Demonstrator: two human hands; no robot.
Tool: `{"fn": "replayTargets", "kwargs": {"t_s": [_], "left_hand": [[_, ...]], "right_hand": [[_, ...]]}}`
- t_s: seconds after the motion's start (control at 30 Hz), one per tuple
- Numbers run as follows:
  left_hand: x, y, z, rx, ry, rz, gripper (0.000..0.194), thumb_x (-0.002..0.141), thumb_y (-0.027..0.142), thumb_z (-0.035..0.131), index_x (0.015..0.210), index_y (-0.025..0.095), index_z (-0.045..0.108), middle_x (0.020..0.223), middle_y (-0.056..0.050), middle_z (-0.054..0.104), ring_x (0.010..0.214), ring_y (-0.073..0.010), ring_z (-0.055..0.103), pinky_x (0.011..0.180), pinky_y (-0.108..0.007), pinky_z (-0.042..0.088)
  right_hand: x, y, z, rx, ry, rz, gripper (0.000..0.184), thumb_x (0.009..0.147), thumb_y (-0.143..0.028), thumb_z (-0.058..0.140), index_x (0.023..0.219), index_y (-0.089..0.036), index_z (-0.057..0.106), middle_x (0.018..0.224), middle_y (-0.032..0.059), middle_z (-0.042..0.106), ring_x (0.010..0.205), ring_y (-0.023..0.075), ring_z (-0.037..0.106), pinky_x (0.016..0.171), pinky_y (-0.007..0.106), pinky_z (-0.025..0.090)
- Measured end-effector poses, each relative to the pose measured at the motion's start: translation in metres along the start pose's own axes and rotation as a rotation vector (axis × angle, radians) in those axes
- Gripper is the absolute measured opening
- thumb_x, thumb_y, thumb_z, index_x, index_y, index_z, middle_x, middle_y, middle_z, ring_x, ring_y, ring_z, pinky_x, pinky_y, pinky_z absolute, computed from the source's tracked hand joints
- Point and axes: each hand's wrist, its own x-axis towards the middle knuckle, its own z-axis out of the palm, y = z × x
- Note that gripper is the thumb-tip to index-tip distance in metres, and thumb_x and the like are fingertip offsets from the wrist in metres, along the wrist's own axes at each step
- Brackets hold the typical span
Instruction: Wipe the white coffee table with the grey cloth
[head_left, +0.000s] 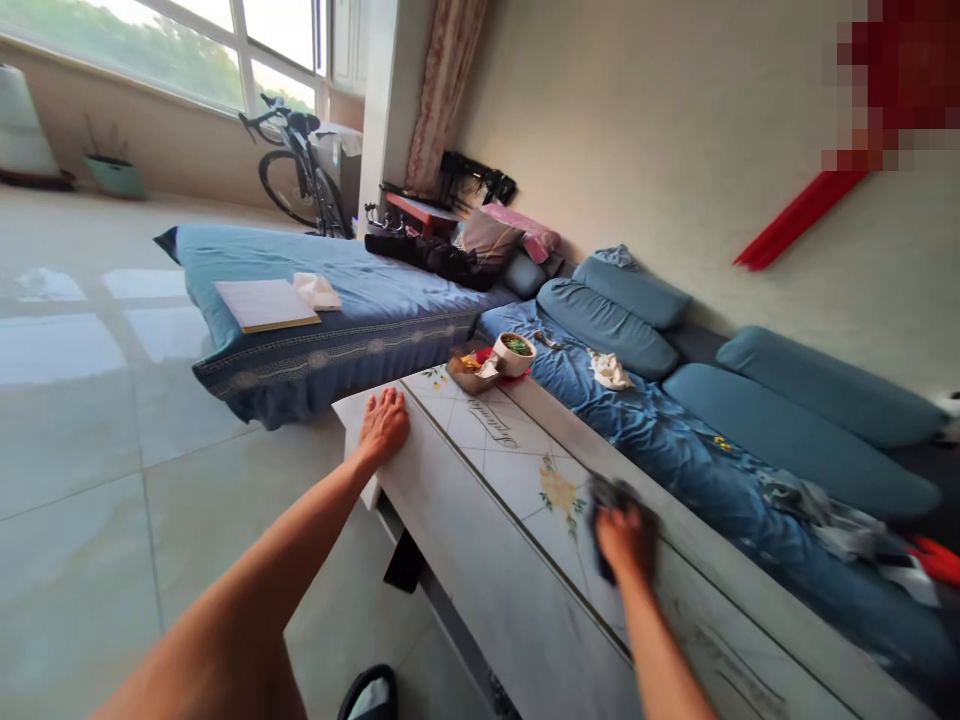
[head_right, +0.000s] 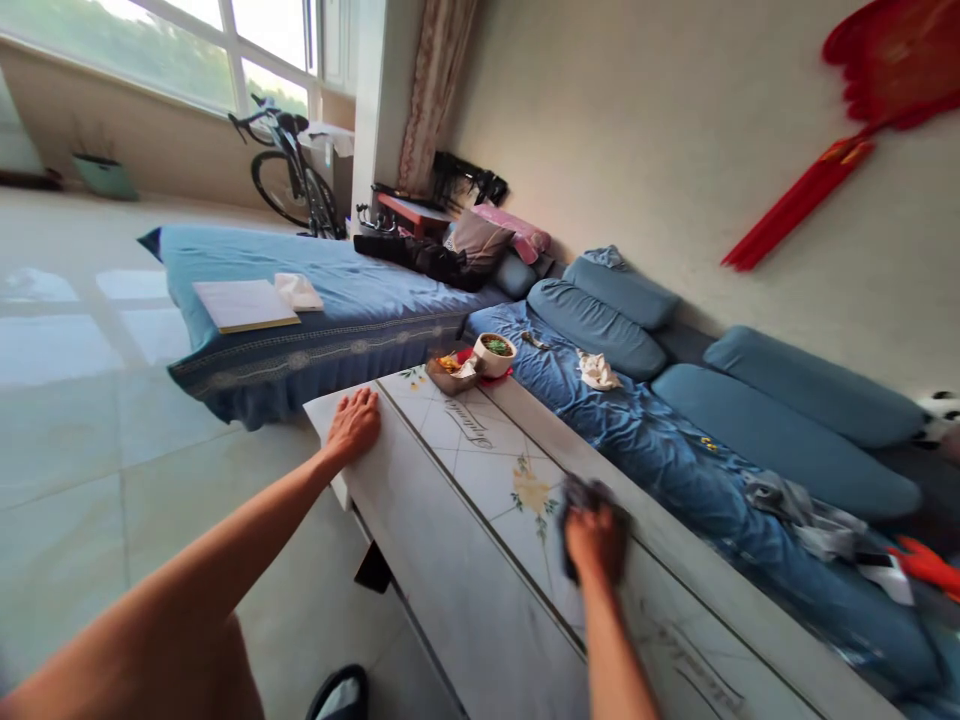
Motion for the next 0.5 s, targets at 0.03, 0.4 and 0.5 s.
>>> {"fn": "replayTargets", "kwargs": {"t_s": [0.03, 0.4, 0.5], "left_hand": [[-0.001, 0.001, -0.003, 0.004, 0.001, -0.001, 0.070, 0.104, 0.014, 0.038, 0.172, 0.004, 0.053, 0.182, -0.026, 0.046, 0.174, -0.0357, 0.039, 0.146, -0.058, 0.023], [-0.005, 0.005, -0.028, 0.095, -0.051, -0.001, 0.062, 0.108, 0.021, 0.037, 0.166, 0.007, 0.055, 0.181, -0.018, 0.051, 0.169, -0.0282, 0.047, 0.142, -0.049, 0.031], [-0.002, 0.002, -0.023, 0.136, -0.056, -0.005, 0.061, 0.110, 0.025, 0.025, 0.162, 0.011, 0.055, 0.182, -0.014, 0.051, 0.170, -0.0258, 0.045, 0.139, -0.048, 0.031]], "right_hand": [[0.003, -0.039, 0.013, 0.017, -0.039, -0.040, 0.084, 0.117, -0.056, 0.022, 0.096, -0.013, 0.090, 0.110, 0.0273, 0.083, 0.099, 0.0359, 0.079, 0.087, 0.048, 0.062], [-0.138, -0.014, 0.042, 0.401, -0.239, 0.061, 0.053, 0.106, -0.039, 0.056, 0.151, -0.023, 0.078, 0.180, 0.0121, 0.054, 0.164, 0.0430, 0.050, 0.137, 0.065, 0.040], [-0.240, 0.165, -0.017, 0.205, 0.014, 0.321, 0.047, 0.100, -0.047, 0.048, 0.103, -0.027, 0.090, 0.139, 0.0172, 0.081, 0.139, 0.0439, 0.070, 0.120, 0.066, 0.057]]}}
